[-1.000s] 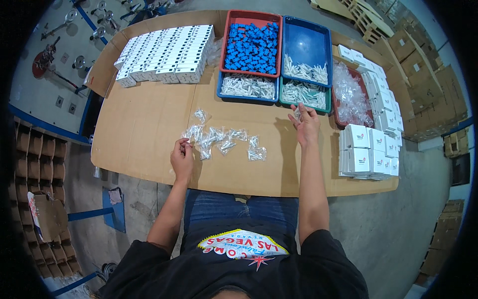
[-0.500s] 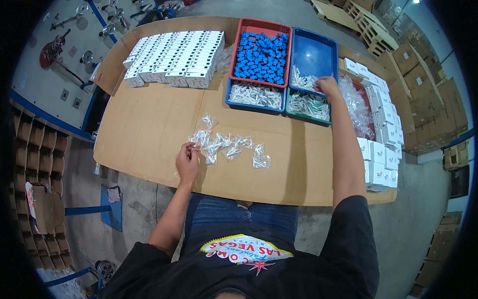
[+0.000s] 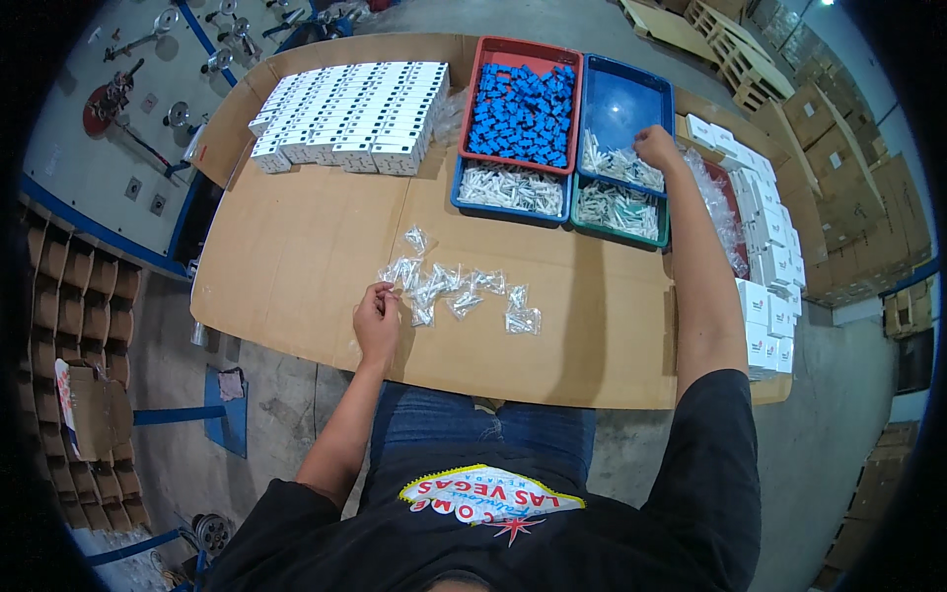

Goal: The person opens a small white box and places it on the table. They then pick up small plastic bags containing white components from the table and place them into the open box. The person repeats this process, handling multiple bags and placing them into the box one by one.

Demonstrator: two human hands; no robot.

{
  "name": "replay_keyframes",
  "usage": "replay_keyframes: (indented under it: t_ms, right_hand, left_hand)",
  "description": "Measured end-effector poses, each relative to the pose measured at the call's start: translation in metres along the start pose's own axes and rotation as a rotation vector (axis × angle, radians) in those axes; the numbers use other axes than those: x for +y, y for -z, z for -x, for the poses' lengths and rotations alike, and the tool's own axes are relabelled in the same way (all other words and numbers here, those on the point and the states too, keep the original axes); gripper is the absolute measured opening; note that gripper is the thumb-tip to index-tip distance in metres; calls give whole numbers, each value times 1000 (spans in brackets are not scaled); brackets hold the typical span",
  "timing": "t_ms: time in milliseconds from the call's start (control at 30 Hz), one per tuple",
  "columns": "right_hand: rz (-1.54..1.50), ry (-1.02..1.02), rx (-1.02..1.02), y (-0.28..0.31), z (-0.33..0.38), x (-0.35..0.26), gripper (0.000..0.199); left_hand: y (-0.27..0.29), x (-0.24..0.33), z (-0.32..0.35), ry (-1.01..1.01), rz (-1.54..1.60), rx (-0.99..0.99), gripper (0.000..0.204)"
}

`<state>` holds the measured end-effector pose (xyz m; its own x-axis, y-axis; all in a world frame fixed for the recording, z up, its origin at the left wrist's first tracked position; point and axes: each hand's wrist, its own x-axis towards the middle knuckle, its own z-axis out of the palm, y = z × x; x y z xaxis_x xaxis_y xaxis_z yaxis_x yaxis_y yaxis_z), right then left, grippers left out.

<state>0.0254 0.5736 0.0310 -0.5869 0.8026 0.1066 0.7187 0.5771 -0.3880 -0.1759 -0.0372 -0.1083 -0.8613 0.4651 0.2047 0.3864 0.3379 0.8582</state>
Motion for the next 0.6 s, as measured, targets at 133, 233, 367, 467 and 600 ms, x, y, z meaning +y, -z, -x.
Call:
replay_keyframes:
  t_ms: [133, 233, 367, 467, 600]
  right_hand:
    - [-48, 30, 80, 2, 8, -7, 29]
    - [-163, -42, 77, 0, 40, -44, 29]
    - [3, 89, 174, 5, 56, -19, 29]
    - [27, 130, 227, -4, 59, -9, 24]
    - [85, 147, 283, -10, 58, -6, 23]
  left_hand:
    - [2, 6, 1, 58, 0, 15, 15]
    - [9, 2, 5, 77, -6, 27, 15]
    - [4, -1, 1, -21, -55, -7, 17]
    - [2, -4, 2, -21, -11, -4, 17]
    - [3, -3, 1, -40, -39, 5, 16]
